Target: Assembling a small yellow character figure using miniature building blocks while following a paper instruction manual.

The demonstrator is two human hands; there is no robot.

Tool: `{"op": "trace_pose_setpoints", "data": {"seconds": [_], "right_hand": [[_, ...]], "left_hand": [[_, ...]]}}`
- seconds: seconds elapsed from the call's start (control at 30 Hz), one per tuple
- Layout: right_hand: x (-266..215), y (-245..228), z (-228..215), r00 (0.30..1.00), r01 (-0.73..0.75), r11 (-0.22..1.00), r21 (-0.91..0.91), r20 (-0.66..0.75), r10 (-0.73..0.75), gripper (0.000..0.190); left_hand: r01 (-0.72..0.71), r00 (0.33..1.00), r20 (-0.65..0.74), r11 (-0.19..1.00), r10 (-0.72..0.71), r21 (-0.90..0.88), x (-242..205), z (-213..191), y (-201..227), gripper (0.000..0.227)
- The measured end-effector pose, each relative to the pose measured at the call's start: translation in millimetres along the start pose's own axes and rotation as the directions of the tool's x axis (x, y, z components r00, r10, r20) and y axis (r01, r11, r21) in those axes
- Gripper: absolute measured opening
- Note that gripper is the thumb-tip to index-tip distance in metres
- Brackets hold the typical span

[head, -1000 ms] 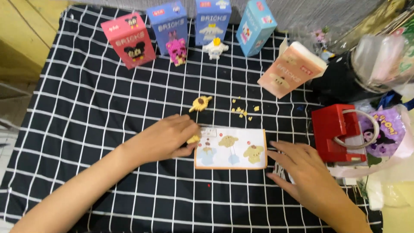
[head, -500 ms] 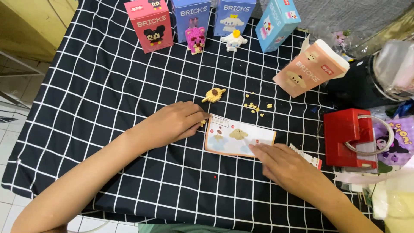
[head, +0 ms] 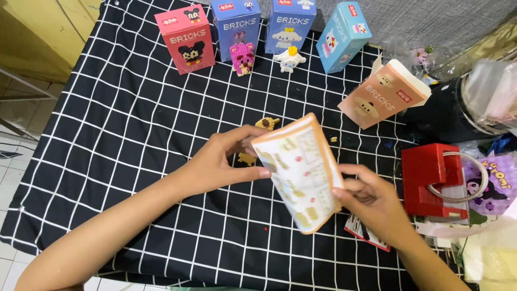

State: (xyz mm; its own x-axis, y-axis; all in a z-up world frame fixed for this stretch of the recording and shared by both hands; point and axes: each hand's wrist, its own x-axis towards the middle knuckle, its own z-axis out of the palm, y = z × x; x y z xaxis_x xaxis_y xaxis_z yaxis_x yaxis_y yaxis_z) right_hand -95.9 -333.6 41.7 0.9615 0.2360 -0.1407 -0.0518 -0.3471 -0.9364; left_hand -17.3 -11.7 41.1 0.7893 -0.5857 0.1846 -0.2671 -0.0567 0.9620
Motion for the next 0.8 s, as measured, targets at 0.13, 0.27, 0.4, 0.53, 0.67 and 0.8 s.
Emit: {"op": "trace_pose_setpoints", "data": {"seconds": [0.13,0.27,0.4,0.53,0.67,0.8], "right_hand": [[1,11,23,0.984,-0.101,0.977,0.187,0.166,0.07,0.044],[-7,-7,45,0.835,0.139,0.943,-0.304,0.548,0.054,0.062],[-14,75,83,0.406,0.831,-0.173,-0.529,0.789,-0.461,0.047],[-18,92,95,0.43,0.843,-0.01,-0.537,0.686,-0.586,0.04],[-18,102,97,0.505,0.833,0.224,-0.506,0.53,-0.681,0.032],[-16,86,78,0.391,0.906,0.089,-0.415,0.735,-0.554,0.031]], "left_hand": [[0.044,0.999,0.009,0.974,-0.043,-0.224,1,-5,4,0.046],[0.113,0.992,-0.025,0.975,-0.12,-0.193,-2,-25,16,0.044],[0.066,0.996,-0.039,0.977,-0.076,-0.201,-1,-13,2,0.042],[0.054,0.987,-0.132,0.969,-0.088,-0.242,6,6,-17,0.048],[0.088,0.996,0.032,0.996,-0.089,0.019,17,6,-26,0.033],[0.08,0.994,0.068,0.986,-0.091,0.149,26,19,-38,0.039]]}}
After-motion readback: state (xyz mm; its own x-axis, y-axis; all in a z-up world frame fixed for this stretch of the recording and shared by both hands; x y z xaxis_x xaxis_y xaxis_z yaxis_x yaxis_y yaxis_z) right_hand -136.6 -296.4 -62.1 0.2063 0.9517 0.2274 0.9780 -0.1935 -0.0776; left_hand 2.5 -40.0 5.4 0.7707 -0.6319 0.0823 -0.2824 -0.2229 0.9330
